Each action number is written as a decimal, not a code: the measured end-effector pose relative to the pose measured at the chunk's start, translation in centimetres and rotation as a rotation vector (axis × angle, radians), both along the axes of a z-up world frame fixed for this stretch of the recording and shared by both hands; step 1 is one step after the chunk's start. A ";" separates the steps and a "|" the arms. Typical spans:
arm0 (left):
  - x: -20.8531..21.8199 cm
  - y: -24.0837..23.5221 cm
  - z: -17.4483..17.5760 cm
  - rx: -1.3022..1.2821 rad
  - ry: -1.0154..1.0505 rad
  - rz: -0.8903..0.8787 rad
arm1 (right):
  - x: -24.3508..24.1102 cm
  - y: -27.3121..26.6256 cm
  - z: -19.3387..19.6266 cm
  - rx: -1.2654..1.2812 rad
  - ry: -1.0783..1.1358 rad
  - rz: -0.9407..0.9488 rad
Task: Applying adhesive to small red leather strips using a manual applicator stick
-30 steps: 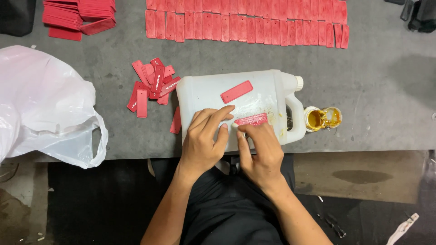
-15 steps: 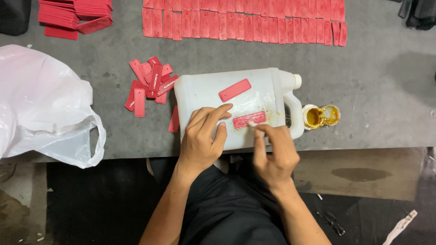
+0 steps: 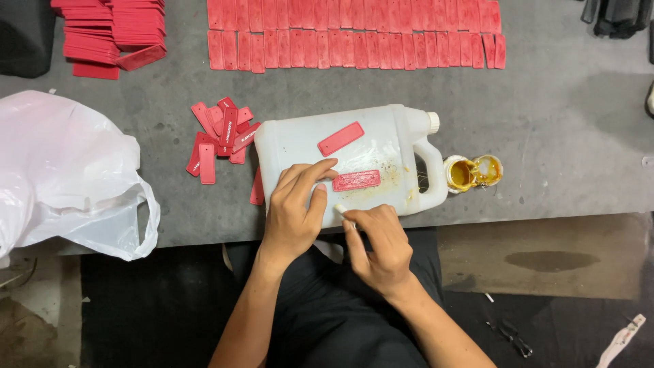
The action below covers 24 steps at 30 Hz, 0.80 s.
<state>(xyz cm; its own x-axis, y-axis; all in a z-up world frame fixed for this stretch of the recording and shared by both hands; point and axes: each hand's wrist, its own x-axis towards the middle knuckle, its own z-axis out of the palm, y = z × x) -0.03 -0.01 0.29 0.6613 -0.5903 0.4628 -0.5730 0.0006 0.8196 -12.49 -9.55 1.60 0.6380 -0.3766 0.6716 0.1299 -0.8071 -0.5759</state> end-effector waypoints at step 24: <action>-1.3 -0.3 2.3 0.433 -0.298 -0.012 | -10.8 -8.8 -1.4 0.498 -0.008 -0.393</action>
<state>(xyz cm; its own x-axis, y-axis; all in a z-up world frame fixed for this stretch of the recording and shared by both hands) -1.31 -0.26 2.62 0.5304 -0.7758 0.3418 -0.7832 -0.2941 0.5478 -23.33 -18.36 0.17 0.3839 -0.8506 0.3593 -0.1159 -0.4305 -0.8951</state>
